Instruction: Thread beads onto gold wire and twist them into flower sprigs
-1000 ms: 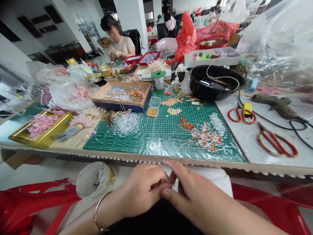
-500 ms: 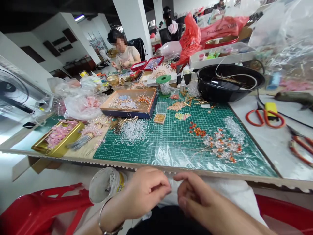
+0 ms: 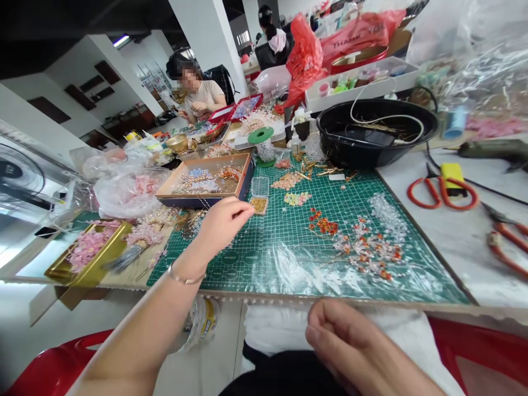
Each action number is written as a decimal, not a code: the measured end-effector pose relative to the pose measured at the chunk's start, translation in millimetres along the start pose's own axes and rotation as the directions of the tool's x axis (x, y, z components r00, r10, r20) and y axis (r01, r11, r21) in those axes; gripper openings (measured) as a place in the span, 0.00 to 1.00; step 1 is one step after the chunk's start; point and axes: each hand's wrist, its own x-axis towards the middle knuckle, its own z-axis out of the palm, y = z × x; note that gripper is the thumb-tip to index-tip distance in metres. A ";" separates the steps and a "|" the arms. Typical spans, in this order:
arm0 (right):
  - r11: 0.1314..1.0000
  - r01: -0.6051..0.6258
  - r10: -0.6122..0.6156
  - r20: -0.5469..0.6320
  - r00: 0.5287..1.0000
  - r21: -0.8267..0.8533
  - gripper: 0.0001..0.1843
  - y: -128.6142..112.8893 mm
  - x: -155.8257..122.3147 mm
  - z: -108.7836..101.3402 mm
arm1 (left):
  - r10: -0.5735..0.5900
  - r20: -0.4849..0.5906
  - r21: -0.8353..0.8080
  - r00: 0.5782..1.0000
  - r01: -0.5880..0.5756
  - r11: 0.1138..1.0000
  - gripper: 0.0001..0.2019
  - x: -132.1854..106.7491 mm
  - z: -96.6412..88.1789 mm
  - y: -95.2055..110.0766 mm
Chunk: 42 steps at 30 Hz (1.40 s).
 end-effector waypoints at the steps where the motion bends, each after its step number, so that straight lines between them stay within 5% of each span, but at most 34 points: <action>1: 1.000 0.022 -0.022 0.027 0.999 0.006 0.27 -0.9 -0.1 -0.4 | 0.018 0.005 0.062 1.000 -0.018 0.998 0.13 17.6 4.7 -6.0; 6: 0.994 0.013 -0.025 0.108 0.994 0.108 0.28 -3.5 1.9 -4.3 | 0.074 0.112 0.305 0.991 -0.105 0.947 0.14 68.2 32.3 -23.1; 12: 0.951 -0.086 0.048 0.131 0.990 0.296 0.30 1.4 7.6 -9.3 | 0.088 0.188 0.422 0.978 -0.161 0.892 0.13 76.2 37.0 -26.9; 18: 0.956 -0.060 0.016 0.155 0.988 0.287 0.29 -8.1 7.3 -11.6 | 0.063 0.177 0.418 0.982 -0.134 0.899 0.14 74.7 34.9 -26.3; 27: 0.950 -0.069 0.038 0.105 0.994 0.304 0.25 4.6 3.6 -9.5 | 0.011 0.035 0.181 0.999 -0.018 0.983 0.12 68.6 24.4 -18.3; 32: 0.990 0.139 -0.141 -0.236 0.961 -0.027 0.25 -0.9 -4.4 -16.5 | -0.063 -0.001 -0.217 0.998 0.062 0.974 0.15 19.4 19.0 20.7; 33: 0.980 0.172 -0.196 -0.326 0.925 -0.103 0.25 -3.6 -8.1 -16.5 | -0.130 0.077 -0.531 0.989 0.151 0.834 0.14 3.5 21.6 32.0; 34: 0.962 0.203 -0.263 -0.409 0.874 -0.186 0.24 -6.6 -12.4 -15.3 | -0.132 0.219 -0.761 0.967 0.253 0.598 0.13 -12.9 25.3 43.8; 35: 0.932 0.236 -0.346 -0.476 0.809 -0.276 0.22 -9.6 -17.0 -12.8 | -0.117 0.317 -0.871 0.941 0.338 0.357 0.13 -28.9 29.5 55.3; 37: 0.824 0.313 -0.546 -0.515 0.661 -0.472 0.16 -15.7 -25.8 -4.6 | -0.067 0.459 -0.888 0.886 0.460 0.012 0.15 -56.8 38.0 75.6; 39: 0.677 0.379 -0.714 -0.438 0.547 -0.630 0.10 -21.0 -31.9 5.9 | -0.035 0.528 -0.837 0.848 0.513 -0.191 0.16 -76.5 44.0 89.6; 42: 0.525 0.442 -0.821 -0.295 0.489 -0.728 0.08 -26.7 -34.7 19.8 | -0.007 0.581 -0.771 0.814 0.547 -0.325 0.16 -92.4 46.5 98.2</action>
